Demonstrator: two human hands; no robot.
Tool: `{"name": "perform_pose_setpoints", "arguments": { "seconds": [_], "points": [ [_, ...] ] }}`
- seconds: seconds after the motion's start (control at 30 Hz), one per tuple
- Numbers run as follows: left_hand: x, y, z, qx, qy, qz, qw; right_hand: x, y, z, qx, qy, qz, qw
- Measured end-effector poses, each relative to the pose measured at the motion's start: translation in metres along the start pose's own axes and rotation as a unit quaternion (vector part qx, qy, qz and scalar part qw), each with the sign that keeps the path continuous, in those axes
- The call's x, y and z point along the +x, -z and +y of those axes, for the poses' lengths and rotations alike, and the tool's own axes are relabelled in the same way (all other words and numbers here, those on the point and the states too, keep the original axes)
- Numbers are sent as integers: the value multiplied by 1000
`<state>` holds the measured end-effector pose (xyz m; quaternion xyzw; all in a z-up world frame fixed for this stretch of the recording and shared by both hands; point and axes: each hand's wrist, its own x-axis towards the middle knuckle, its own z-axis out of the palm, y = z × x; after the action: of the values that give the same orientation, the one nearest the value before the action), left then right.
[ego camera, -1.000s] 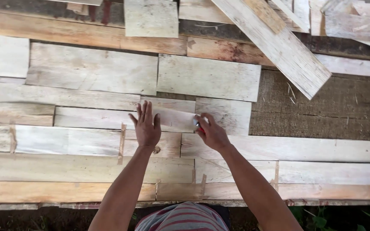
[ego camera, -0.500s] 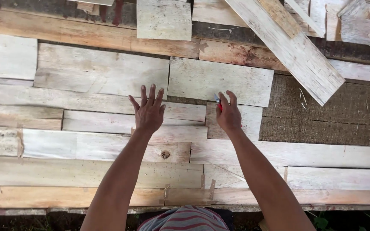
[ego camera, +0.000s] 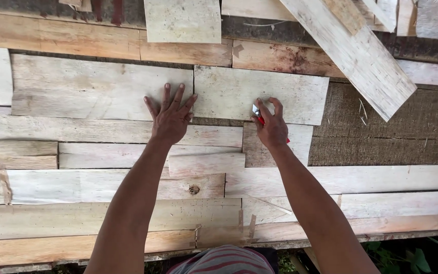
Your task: Cutting thin wood veneer sheets to size using a utility knife on a wooden work surface
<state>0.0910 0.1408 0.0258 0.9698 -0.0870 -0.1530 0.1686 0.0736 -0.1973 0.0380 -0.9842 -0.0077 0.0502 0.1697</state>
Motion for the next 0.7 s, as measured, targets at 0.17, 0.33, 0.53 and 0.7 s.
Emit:
{"name": "perform_pose_setpoints", "arguments": {
  "seconds": [0.17, 0.33, 0.53, 0.7],
  "points": [
    [-2, 4, 1, -14, -3, 5, 1000, -3, 1, -2, 10, 9, 1, 1000],
    [-3, 7, 6, 0, 2, -5, 1000, -2, 1, 2, 6, 12, -3, 1000],
    [-3, 3, 4, -17, 2, -6, 1000, -3, 0, 1, -14, 4, -21, 1000],
    [0, -4, 1, -11, 0, -1, 1000, -5, 2, -4, -2, -14, -19, 1000]
  ]
}}
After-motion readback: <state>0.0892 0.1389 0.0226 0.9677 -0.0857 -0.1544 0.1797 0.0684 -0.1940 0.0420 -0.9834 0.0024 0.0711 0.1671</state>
